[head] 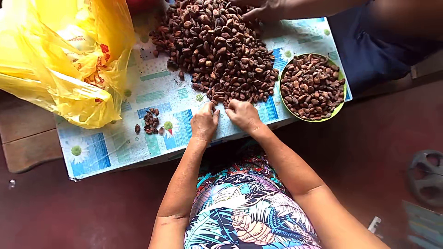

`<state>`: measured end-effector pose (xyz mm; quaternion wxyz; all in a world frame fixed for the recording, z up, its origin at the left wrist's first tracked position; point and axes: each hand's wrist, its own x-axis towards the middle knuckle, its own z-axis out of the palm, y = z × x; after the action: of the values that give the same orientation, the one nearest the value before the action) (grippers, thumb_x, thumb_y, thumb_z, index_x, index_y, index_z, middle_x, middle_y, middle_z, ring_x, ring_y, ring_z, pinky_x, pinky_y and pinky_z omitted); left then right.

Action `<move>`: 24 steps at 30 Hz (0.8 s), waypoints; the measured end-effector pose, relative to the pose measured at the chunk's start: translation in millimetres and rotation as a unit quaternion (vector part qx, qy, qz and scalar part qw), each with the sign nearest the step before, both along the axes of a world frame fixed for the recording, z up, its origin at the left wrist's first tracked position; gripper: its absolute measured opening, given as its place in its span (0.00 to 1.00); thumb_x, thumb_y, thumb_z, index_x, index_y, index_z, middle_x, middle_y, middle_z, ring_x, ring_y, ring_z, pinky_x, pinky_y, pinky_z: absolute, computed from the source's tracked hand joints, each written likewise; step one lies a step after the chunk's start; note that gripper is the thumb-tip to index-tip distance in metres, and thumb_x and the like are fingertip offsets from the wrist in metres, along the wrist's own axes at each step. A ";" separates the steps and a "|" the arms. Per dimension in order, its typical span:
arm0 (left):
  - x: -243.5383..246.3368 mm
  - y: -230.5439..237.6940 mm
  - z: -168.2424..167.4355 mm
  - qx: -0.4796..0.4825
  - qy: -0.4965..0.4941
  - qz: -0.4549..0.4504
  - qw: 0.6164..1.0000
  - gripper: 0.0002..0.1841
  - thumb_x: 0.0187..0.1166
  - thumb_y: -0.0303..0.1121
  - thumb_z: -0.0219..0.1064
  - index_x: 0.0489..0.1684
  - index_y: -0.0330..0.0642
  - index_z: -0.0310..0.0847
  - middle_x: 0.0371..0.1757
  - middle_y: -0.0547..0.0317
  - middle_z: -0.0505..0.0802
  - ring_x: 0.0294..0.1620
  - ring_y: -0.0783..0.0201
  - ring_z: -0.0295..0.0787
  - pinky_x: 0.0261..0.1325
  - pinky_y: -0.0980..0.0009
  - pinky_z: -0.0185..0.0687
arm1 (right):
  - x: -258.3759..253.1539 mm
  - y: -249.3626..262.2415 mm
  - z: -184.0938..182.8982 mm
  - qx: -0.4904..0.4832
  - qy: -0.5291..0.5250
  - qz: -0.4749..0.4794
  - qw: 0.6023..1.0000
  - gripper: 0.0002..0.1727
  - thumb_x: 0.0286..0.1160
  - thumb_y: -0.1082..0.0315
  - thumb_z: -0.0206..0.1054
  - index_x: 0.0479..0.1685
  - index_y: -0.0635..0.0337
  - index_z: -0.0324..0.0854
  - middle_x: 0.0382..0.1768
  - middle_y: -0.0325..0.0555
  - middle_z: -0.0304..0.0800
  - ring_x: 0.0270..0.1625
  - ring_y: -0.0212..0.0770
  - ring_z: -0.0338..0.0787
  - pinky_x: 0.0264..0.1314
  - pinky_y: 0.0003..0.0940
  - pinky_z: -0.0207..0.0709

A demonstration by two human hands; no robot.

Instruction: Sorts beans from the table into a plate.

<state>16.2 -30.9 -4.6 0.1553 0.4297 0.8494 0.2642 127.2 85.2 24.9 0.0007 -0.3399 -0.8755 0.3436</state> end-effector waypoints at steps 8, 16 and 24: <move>-15.8 -2.1 0.1 0.030 -0.074 -0.018 0.997 0.17 0.86 0.31 0.63 0.60 0.23 0.81 0.45 0.32 0.92 0.44 0.38 0.92 0.54 0.41 0.84 | 53.8 45.1 -8.2 -0.530 0.369 -0.153 0.748 0.31 0.87 0.55 0.25 0.36 0.46 0.81 0.22 0.31 0.85 0.15 0.25 0.75 0.14 0.18 0.64; -50.0 -41.9 -7.4 0.341 -0.788 0.090 0.504 0.22 0.86 0.39 0.39 0.36 0.50 0.84 0.20 0.71 0.83 0.10 0.79 0.72 0.11 0.86 0.66 | 49.5 17.7 -20.9 -0.395 0.243 -0.182 0.867 0.12 0.84 0.76 0.52 0.46 0.65 0.84 0.20 0.32 0.78 0.14 0.21 0.68 0.16 0.16 0.62; -49.5 -84.6 5.3 0.410 -0.749 0.018 0.520 0.24 0.88 0.42 0.46 0.22 0.53 0.85 0.24 0.68 0.88 0.13 0.76 0.74 0.14 0.83 0.66 | 30.7 -11.9 -28.2 0.115 0.046 0.050 0.991 0.12 0.76 0.68 0.67 0.52 0.63 0.90 0.40 0.61 0.93 0.41 0.64 0.94 0.39 0.65 0.82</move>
<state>-33.3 -115.5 0.7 0.5362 0.0735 0.2250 0.8102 157.9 73.2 -3.3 0.0628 -0.2777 -0.9240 0.2551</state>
